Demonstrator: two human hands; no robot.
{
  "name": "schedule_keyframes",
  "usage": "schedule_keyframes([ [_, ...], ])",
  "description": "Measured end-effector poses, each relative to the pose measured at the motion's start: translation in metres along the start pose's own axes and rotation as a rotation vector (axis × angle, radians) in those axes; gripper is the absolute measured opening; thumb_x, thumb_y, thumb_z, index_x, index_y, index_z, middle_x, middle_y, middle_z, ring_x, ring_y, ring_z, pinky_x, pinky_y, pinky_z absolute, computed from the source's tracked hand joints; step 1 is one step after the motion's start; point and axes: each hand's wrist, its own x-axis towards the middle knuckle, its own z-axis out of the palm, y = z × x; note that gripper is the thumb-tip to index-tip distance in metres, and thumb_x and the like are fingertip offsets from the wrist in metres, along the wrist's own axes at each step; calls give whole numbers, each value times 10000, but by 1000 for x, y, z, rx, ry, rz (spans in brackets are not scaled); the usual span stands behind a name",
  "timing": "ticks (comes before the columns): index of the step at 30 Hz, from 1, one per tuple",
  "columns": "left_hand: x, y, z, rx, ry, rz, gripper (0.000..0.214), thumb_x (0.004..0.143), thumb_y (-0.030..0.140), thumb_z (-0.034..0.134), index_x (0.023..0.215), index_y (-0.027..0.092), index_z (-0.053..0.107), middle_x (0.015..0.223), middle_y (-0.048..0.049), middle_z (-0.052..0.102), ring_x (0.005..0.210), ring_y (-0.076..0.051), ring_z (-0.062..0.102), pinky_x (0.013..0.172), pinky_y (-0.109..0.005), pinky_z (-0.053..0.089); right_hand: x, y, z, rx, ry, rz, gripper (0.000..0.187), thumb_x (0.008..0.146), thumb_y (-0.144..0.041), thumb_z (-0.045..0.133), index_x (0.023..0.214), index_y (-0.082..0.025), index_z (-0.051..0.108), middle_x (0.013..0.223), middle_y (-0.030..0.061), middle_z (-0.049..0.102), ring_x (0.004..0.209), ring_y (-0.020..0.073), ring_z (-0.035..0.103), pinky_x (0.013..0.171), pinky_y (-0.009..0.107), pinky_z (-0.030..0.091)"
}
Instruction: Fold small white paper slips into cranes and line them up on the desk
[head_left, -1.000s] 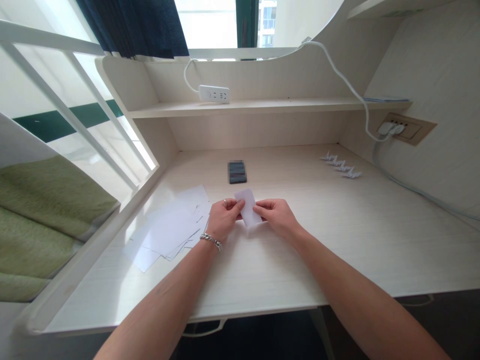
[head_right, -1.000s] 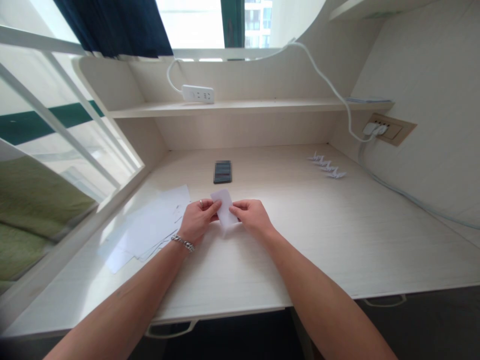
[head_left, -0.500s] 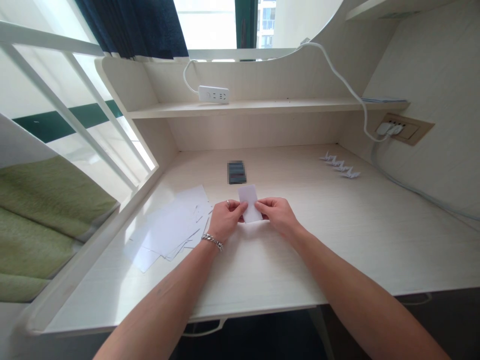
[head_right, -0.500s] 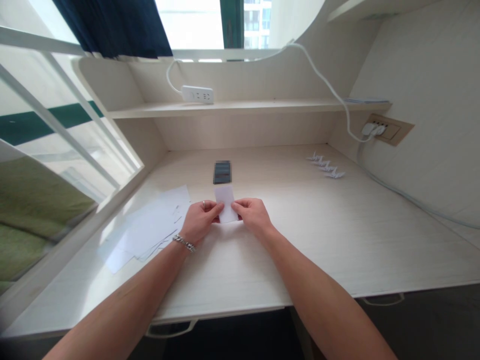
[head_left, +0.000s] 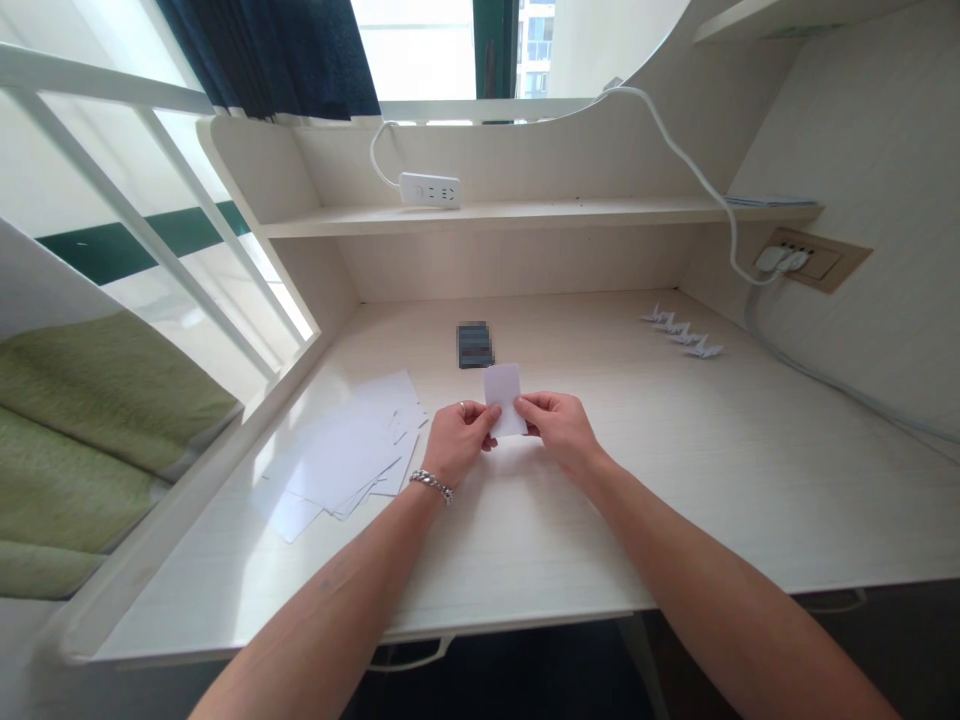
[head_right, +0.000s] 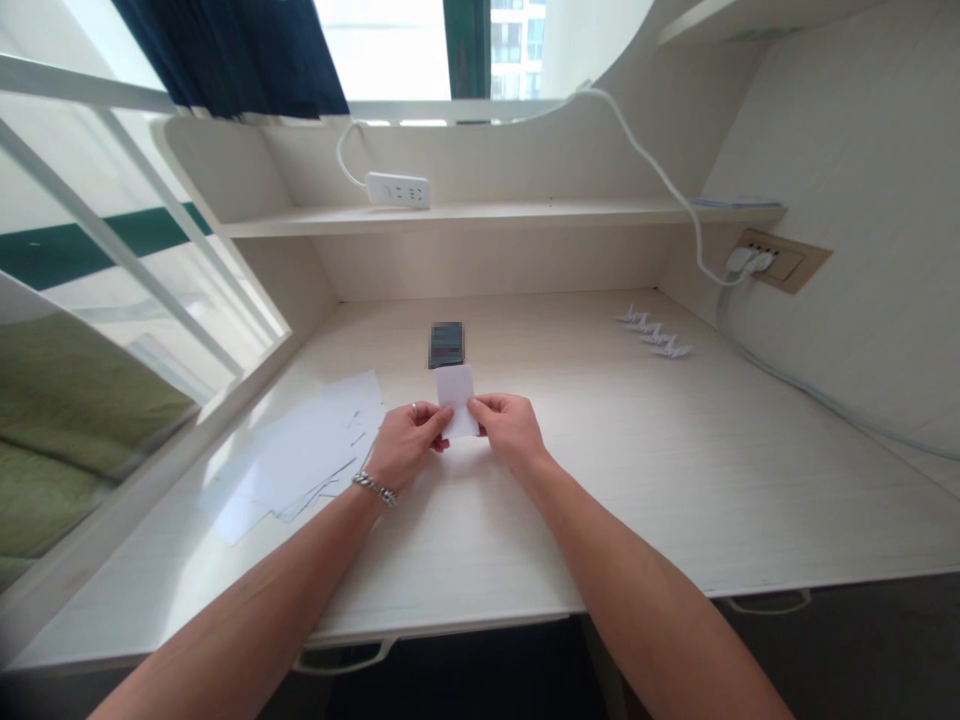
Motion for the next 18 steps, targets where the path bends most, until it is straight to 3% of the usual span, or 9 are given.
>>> schedule_keyframes([
  [7,1,-3,-2,-16,-166,-2,270,647,369,777,697,140,643,596,-6,625,527,-102,529,533,-231,414,1,-3,-2,22,69,5,301,657,-386,737,803,-124,740,730,63,705,665,172,625,641,316,508],
  [10,5,-6,-5,19,-86,42,276,667,389,756,734,135,675,642,-21,644,577,-112,546,579,-240,427,-1,-5,-2,-7,54,29,271,676,-380,725,793,-136,728,727,59,704,666,162,629,645,299,493],
  [15,11,-7,-12,-54,54,61,330,714,455,697,792,135,679,711,-59,683,624,-147,592,621,-279,474,-6,-12,-5,-126,-101,123,242,684,-371,732,781,-151,705,811,69,714,727,161,648,646,269,467],
  [18,11,-5,-18,151,43,141,243,733,398,669,734,155,689,650,-46,673,588,-153,579,576,-273,442,-3,-14,-13,-100,-71,63,328,665,-382,758,905,-170,691,843,55,707,755,169,642,654,275,475],
])
